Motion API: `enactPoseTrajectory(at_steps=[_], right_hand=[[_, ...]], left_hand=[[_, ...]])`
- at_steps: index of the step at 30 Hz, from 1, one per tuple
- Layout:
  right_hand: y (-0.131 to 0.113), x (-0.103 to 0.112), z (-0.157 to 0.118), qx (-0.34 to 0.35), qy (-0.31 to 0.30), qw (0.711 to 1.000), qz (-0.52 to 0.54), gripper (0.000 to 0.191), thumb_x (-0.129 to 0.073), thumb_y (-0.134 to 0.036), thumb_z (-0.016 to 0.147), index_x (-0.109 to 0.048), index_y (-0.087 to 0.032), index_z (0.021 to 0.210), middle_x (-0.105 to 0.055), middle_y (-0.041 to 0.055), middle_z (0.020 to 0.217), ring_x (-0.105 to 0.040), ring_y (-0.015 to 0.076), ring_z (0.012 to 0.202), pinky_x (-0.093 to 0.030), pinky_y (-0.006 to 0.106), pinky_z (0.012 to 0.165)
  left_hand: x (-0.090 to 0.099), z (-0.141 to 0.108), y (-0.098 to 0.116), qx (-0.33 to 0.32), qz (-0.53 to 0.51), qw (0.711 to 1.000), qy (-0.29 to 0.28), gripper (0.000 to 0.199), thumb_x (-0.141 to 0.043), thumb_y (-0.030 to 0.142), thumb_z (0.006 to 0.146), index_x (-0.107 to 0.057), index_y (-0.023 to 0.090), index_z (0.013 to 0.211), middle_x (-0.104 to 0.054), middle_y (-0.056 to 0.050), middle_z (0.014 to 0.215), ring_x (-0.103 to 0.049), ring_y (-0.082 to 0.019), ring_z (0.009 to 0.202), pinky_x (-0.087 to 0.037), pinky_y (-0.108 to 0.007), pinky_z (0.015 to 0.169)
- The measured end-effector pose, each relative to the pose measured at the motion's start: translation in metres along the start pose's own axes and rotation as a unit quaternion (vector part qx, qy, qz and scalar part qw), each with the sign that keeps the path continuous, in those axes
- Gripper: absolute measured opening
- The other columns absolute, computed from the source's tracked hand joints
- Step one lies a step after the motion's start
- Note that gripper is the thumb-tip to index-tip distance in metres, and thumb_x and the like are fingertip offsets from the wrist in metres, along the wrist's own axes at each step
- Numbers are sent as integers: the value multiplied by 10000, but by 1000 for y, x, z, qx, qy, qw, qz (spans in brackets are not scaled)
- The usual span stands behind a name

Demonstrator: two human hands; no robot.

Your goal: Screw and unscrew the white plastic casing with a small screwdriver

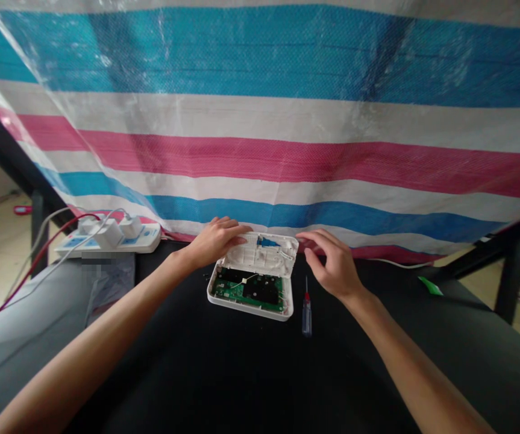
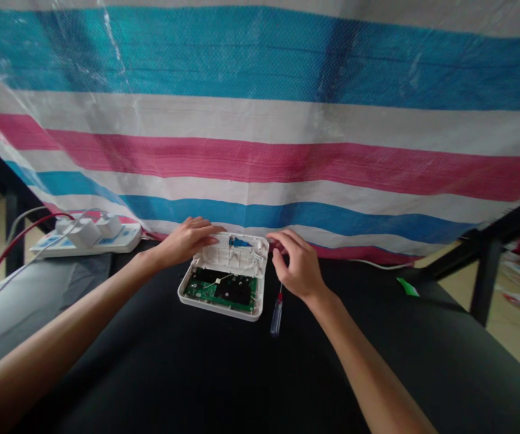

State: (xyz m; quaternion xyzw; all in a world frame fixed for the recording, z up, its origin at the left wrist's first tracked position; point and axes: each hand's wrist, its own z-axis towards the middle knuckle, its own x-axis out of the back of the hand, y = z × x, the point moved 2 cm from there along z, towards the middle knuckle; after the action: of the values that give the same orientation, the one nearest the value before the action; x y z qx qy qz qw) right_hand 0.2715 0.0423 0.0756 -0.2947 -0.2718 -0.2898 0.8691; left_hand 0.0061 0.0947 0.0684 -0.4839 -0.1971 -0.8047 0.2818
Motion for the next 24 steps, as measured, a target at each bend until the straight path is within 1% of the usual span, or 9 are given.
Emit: enactPoseTrajectory(at_steps=[2, 5, 9, 13, 16, 18, 20, 21, 24], right_hand=[[-10, -1, 2, 70, 36, 994, -79, 199, -526, -159, 887, -650, -154, 1042, -662, 117, 994, -627, 250, 936, -525, 384, 810], [-22, -13, 5, 122, 48, 977, -171, 125, -575, -145, 886, -663, -152, 974, -645, 119, 959, -595, 260, 928, -500, 404, 830], [-25, -31, 11, 130, 29, 963, -236, 83, -636, -150, 867, -681, -168, 935, -637, 120, 1001, -547, 285, 977, -457, 423, 819], [-18, -44, 15, 125, 18, 962, -242, 106, -647, -146, 865, -688, -158, 962, -626, 130, 1054, -528, 285, 1002, -431, 415, 823], [-14, -49, 15, 128, 25, 964, -233, 95, -622, -135, 882, -684, -152, 951, -632, 123, 1022, -530, 264, 954, -410, 395, 804], [-12, -50, 15, 130, 29, 963, -233, 91, -606, -138, 892, -681, -153, 942, -637, 122, 1016, -529, 259, 942, -395, 388, 797], [-12, -50, 15, 136, 27, 962, -234, 92, -594, -142, 898, -676, -154, 938, -642, 123, 1023, -530, 259, 947, -384, 386, 799], [-11, -50, 14, 139, 26, 962, -234, 93, -591, -143, 898, -674, -155, 936, -644, 124, 1028, -531, 258, 950, -379, 386, 801], [-11, -50, 14, 144, 24, 961, -234, 96, -584, -143, 895, -668, -156, 940, -647, 123, 1035, -532, 256, 950, -368, 384, 800]], left_hand=[[-1, 1, 4, -7, 43, 999, 8, 313, -515, 253, 984, -593, 206, 1283, -668, -90, 1032, -591, -233, 946, -445, -368, 831], [-4, 0, 9, -4, 75, 997, 26, 379, -502, 164, 969, -537, 206, 1345, -638, -94, 1083, -565, -235, 945, -435, -364, 815], [-12, -2, 13, -4, 84, 995, 52, 501, -455, 24, 918, -491, 200, 1386, -615, -100, 1138, -549, -243, 977, -445, -375, 825], [-16, -4, 16, -12, 75, 995, 71, 549, -423, -25, 884, -487, 182, 1389, -597, -115, 1163, -547, -251, 1029, -465, -393, 869], [-18, -5, 19, -10, 58, 994, 89, 464, -429, 58, 936, -490, 169, 1383, -595, -128, 1156, -562, -249, 1045, -479, -413, 907], [-21, -5, 22, -18, 54, 993, 106, 413, -475, 208, 976, -485, 158, 1386, -594, -142, 1179, -568, -265, 1078, -471, -450, 960], [-24, -5, 25, -31, 57, 990, 122, 468, -512, 338, 978, -466, 146, 1402, -583, -158, 1235, -556, -286, 1144, -438, -485, 1031], [-25, -5, 26, -38, 59, 989, 127, 492, -514, 363, 977, -453, 142, 1413, -576, -163, 1261, -547, -290, 1176, -420, -491, 1061], [-30, -6, 30, -51, 65, 987, 141, 482, -474, 352, 997, -434, 137, 1426, -569, -161, 1296, -534, -277, 1229, -377, -484, 1116]])
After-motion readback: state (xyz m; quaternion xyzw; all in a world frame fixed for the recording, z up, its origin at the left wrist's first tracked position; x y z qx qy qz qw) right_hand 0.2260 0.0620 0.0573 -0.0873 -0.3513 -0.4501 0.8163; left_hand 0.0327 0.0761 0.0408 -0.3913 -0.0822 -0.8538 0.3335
